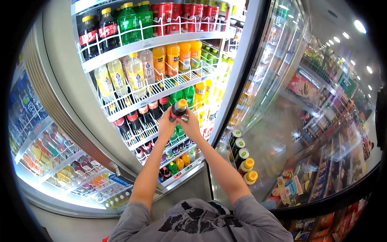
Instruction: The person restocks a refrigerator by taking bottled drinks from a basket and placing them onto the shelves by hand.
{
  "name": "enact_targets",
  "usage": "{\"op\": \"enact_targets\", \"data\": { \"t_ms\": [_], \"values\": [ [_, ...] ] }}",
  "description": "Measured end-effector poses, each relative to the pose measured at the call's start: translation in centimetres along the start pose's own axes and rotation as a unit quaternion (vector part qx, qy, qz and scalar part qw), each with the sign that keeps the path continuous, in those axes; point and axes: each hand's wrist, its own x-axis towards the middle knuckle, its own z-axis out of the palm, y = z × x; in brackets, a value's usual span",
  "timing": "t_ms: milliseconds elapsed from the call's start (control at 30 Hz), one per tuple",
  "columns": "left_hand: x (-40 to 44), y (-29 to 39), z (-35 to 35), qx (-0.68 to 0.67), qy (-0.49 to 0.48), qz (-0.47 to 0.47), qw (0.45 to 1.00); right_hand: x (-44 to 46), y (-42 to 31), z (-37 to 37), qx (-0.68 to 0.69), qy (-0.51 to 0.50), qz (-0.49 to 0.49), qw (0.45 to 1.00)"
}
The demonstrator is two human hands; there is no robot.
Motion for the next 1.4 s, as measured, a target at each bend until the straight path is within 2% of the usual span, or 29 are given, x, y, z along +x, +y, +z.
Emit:
{"op": "enact_targets", "data": {
  "t_ms": [167, 267, 333, 567, 633, 767, 867, 1067, 1133, 1167, 1400],
  "values": [
    [3.4, -3.6, 0.9, -0.035, 0.022, 0.019, 0.999, 3.1, 1.5, 1.3, -0.005, 0.011, -0.029, 1.0],
    [4.4, -5.3, 1.4, -0.039, 0.016, 0.0, 0.999, 4.8, 5.1, 2.4, -0.009, 0.008, -0.059, 0.998],
    [4.6, -5.6, 1.5, -0.009, 0.002, -0.035, 0.999, 5.4, 5.7, 2.7, -0.042, -0.007, -0.057, 0.997],
    [5.6, -9.7, 2.2, 0.145, 0.025, -0.058, 0.987, 7.9, 7.6, 3.7, -0.057, -0.055, -0.02, 0.997],
    [5.5, -10.3, 2.4, 0.22, -0.006, -0.082, 0.972, 8.1, 9.2, 3.9, -0.085, -0.088, 0.004, 0.993],
    [5.8, -12.2, 3.1, 0.272, -0.029, -0.095, 0.957, 8.6, 11.6, 4.2, -0.112, -0.086, 0.012, 0.99],
    [6.8, -12.4, 3.4, 0.259, -0.026, -0.11, 0.959, 9.0, 11.1, 5.1, -0.077, -0.04, 0.043, 0.995],
    [7.5, -12.3, 3.6, 0.218, -0.062, -0.19, 0.955, 10.1, 13.4, 5.8, -0.124, -0.067, 0.034, 0.989],
    [6.8, -13.2, 3.6, 0.173, -0.066, -0.209, 0.96, 9.5, 14.1, 5.9, -0.05, -0.071, 0.065, 0.994],
    [6.4, -13.8, 3.7, 0.145, -0.05, -0.179, 0.972, 9.2, 14.4, 5.8, -0.046, -0.066, 0.085, 0.993],
    [2.0, -12.4, 3.2, 0.101, -0.043, -0.138, 0.984, 4.7, 12.0, 3.5, -0.085, -0.101, 0.197, 0.971]
  ]
}}
